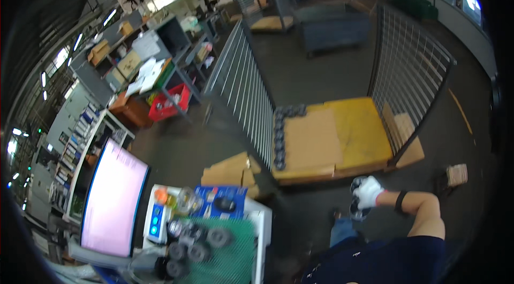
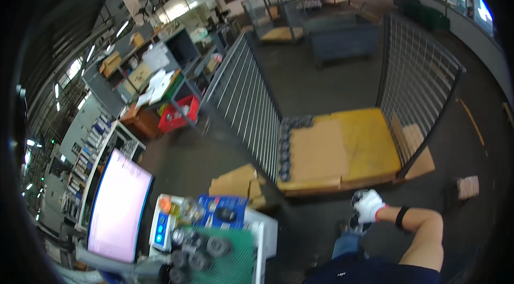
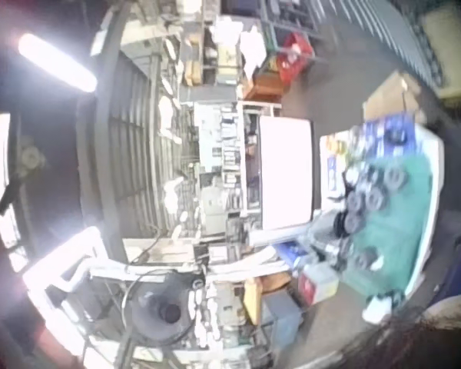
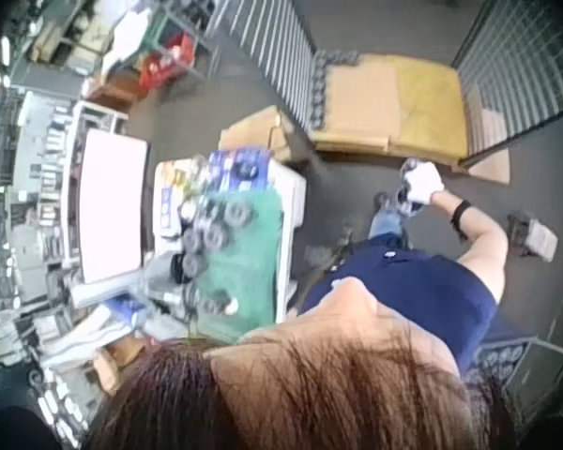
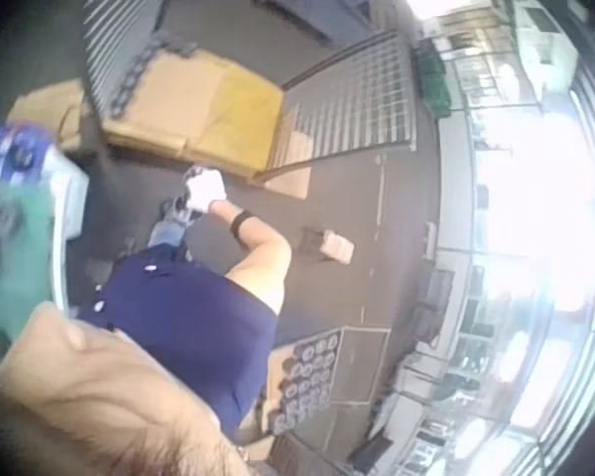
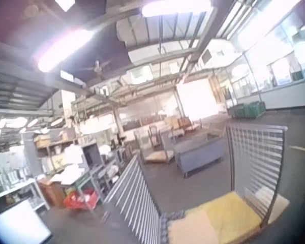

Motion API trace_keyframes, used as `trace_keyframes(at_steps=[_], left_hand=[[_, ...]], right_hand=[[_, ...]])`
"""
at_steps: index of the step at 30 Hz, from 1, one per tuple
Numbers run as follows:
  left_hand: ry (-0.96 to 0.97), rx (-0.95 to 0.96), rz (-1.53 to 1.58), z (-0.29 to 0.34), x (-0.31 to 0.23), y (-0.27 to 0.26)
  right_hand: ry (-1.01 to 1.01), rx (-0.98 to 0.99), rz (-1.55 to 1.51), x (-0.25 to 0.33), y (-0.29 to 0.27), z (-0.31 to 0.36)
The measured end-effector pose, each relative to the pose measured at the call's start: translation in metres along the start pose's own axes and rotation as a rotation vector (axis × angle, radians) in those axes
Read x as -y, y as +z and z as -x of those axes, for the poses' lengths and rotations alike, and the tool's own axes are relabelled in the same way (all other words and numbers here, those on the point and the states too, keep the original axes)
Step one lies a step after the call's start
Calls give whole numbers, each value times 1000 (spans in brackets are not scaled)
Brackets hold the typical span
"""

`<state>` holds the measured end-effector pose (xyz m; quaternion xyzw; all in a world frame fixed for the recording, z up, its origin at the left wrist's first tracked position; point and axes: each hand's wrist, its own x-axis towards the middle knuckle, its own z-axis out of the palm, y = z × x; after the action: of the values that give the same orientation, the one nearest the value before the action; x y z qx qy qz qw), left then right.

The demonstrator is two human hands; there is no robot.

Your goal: Picking up metal pistons from a shipping bin and placing them onto a measurement or assembly station.

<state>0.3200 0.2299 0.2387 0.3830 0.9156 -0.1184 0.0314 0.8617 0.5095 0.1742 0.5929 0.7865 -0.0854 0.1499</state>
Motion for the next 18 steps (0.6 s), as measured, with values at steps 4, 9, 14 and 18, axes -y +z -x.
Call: trace_keyframes(at_steps=[4, 9, 14, 18], left_hand=[[377, -47, 259, -15, -167, 7], [633, 76, 363, -24, -319, 0], [639, 141, 328, -53, -374, -14], [764, -81, 267, -72, -474, -70]], right_hand=[[52, 133, -48, -80, 39, -53], [-35, 110, -28, -159, 37, -86], [-88, 32, -67, -189, 16, -143], [-94, 98, -101, -196, 25, -201]])
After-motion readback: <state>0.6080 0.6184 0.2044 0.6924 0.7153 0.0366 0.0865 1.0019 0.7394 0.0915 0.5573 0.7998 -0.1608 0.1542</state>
